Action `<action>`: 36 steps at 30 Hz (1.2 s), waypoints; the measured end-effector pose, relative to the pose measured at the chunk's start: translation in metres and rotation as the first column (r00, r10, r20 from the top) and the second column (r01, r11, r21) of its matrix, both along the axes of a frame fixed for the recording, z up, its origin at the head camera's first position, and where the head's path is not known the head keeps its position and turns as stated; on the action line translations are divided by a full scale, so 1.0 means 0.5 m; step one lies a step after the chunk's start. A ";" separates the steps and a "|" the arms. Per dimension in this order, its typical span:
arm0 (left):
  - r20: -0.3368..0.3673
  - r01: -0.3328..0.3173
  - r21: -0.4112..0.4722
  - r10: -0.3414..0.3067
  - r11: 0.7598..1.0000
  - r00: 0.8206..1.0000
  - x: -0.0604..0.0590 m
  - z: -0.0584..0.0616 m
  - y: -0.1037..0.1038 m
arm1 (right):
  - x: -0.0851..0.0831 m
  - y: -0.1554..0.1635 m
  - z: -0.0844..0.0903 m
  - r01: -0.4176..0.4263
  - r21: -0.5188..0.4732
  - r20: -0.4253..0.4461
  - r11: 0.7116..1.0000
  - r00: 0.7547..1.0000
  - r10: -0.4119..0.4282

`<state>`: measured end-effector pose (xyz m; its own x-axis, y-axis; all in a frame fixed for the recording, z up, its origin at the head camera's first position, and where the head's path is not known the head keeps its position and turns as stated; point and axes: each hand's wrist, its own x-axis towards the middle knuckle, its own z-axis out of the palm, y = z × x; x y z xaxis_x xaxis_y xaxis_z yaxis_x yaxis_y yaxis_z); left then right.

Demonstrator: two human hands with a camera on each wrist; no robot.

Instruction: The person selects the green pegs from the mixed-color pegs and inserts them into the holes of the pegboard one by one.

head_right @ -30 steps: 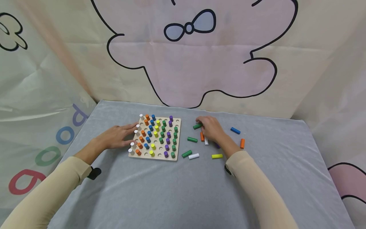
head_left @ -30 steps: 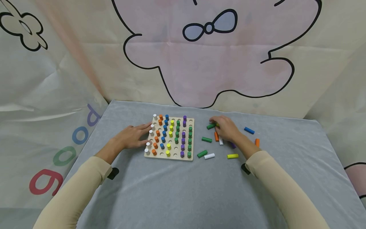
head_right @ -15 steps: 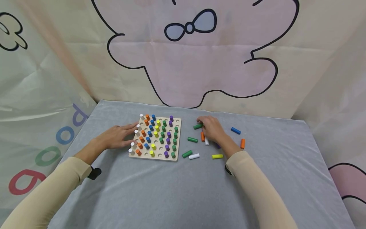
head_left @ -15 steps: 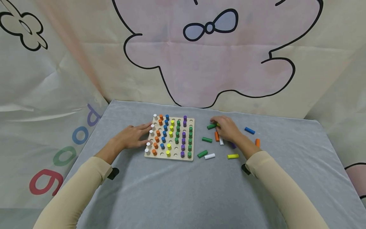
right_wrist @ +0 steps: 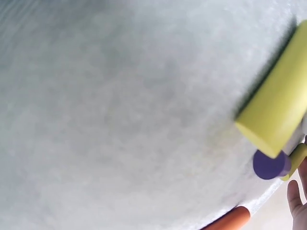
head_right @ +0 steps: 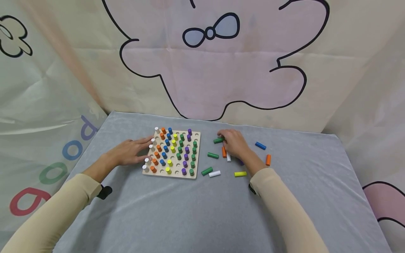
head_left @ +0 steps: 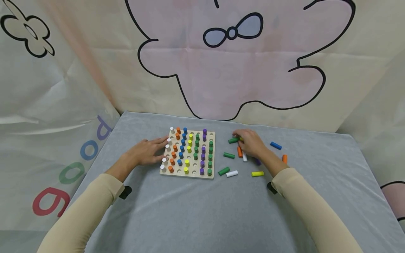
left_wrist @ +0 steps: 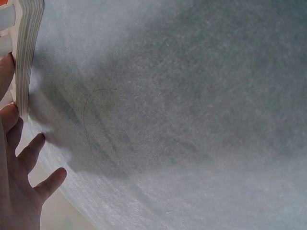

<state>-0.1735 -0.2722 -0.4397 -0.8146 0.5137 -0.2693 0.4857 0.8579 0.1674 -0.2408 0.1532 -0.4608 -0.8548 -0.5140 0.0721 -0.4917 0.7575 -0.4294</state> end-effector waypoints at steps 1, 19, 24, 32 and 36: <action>0.002 -0.001 -0.001 0.001 1.000 1.000 0.000 0.000 0.000 | 0.000 -0.001 0.000 -0.002 0.003 -0.004 1.000 1.000 0.002; 0.010 -0.010 -0.015 0.010 1.000 1.000 0.001 -0.002 0.002 | 0.008 -0.032 0.031 -0.017 -0.020 -0.007 1.000 1.000 0.017; 0.015 -0.016 -0.015 0.016 1.000 1.000 0.001 -0.004 0.001 | 0.009 -0.040 0.039 -0.021 -0.048 -0.012 0.999 1.000 0.021; 0.010 -0.015 -0.010 0.015 1.000 1.000 0.001 -0.003 0.002 | 0.004 -0.057 0.054 -0.004 -0.096 -0.028 0.995 1.000 0.002; 0.004 -0.011 -0.010 0.011 1.000 1.000 0.000 0.000 0.004 | 0.002 -0.071 0.065 -0.018 -0.088 -0.048 0.996 0.999 0.014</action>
<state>-0.1738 -0.2703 -0.4397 -0.8190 0.5020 -0.2781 0.4756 0.8649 0.1605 -0.2398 0.1176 -0.4283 -0.8408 -0.5176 0.1582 -0.5252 0.7093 -0.4702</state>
